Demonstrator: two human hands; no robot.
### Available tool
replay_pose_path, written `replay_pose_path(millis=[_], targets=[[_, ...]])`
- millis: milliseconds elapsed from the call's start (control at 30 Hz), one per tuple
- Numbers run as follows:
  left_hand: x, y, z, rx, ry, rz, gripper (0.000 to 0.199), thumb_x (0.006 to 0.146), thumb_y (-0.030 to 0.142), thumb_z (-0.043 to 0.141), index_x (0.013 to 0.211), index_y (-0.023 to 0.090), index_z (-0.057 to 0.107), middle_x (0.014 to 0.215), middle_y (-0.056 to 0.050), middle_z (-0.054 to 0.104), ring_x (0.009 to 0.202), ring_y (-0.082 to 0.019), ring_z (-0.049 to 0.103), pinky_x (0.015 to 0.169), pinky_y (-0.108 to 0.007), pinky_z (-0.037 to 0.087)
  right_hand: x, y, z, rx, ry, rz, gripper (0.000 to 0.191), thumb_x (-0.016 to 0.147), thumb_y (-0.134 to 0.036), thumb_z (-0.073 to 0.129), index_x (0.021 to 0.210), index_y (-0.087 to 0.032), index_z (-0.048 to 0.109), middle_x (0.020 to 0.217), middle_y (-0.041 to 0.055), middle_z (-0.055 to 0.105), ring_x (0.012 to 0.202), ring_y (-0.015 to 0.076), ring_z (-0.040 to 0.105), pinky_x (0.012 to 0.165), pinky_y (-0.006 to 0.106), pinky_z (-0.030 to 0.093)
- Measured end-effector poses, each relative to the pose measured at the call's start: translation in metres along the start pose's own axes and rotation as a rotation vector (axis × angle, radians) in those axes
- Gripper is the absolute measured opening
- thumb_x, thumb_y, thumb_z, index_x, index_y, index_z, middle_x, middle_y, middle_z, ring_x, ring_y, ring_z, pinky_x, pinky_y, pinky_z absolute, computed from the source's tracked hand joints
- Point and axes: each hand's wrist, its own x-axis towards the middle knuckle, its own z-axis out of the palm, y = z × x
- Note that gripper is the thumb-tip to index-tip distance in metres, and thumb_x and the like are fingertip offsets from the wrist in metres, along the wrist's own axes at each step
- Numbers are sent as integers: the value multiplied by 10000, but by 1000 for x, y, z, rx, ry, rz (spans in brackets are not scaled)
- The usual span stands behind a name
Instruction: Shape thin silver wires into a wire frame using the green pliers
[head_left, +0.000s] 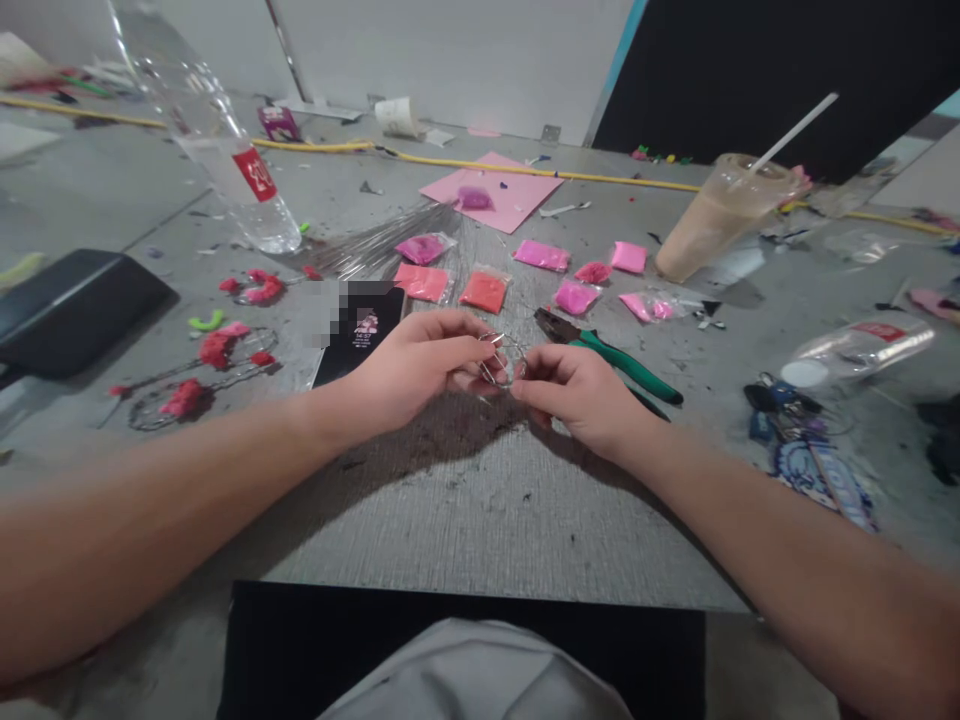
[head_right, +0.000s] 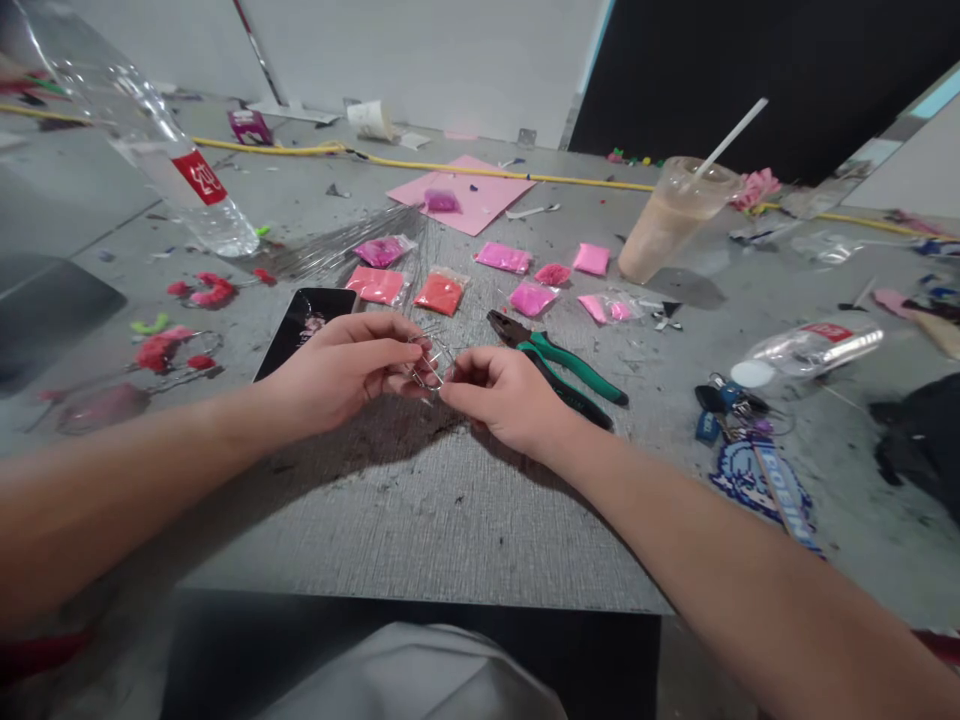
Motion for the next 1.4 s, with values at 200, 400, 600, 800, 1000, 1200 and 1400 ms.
replay_pose_path(millis=[200, 400, 600, 800, 1000, 1200, 1400], targets=[[-4, -2, 6, -214, 39, -10, 113, 875, 143, 790, 791, 180, 723, 918, -39, 838, 878, -153, 803, 888, -298, 656, 4, 3, -1, 119, 168, -99, 205, 823, -370, 795, 829, -218, 658, 583, -62, 579, 504, 101, 511, 484, 263, 382], [-8, -4, 11, -310, 21, 25, 219, 896, 106, 759, 703, 183, 693, 889, -21, 841, 964, -123, 806, 971, -260, 630, 4, 7, 3, 211, 223, -173, 237, 860, -425, 787, 872, -210, 686, 651, -44, 619, 545, 103, 546, 530, 273, 447], [-7, -7, 11, -295, 9, 30, 135, 846, 119, 830, 801, 189, 724, 933, -29, 851, 928, -129, 806, 951, -272, 636, 2, 5, 2, 111, 263, -233, 213, 878, -405, 773, 847, -205, 704, 642, -40, 609, 565, 106, 539, 547, 281, 445], [-3, -5, 3, -210, -5, 62, 250, 815, 105, 890, 989, 192, 734, 926, -25, 851, 885, -149, 817, 840, -264, 660, 0, 4, 1, 11, 288, -286, 172, 872, -355, 767, 839, -193, 719, 633, -34, 616, 573, 109, 532, 558, 282, 428], [2, 3, -12, 130, -98, 184, 298, 861, 226, 894, 1135, 213, 778, 983, -42, 849, 963, -179, 818, 806, -253, 657, 1, 3, -4, -123, 294, -368, 168, 865, -342, 763, 823, -184, 724, 683, -9, 665, 597, 121, 565, 570, 285, 453], [1, 12, -12, 470, -127, 261, 296, 780, 212, 935, 1045, 179, 808, 923, -36, 817, 834, -141, 777, 765, -232, 631, -3, -1, -6, -260, 164, -386, 138, 893, -306, 754, 836, -180, 752, 745, 13, 719, 646, 131, 607, 584, 273, 456], [-2, 13, -6, 500, -164, 282, 220, 785, 168, 884, 981, 161, 786, 910, -35, 798, 846, -142, 766, 780, -246, 627, -7, -1, -3, -245, 135, -394, 137, 911, -297, 749, 851, -175, 764, 747, 10, 726, 636, 114, 586, 579, 265, 427]])
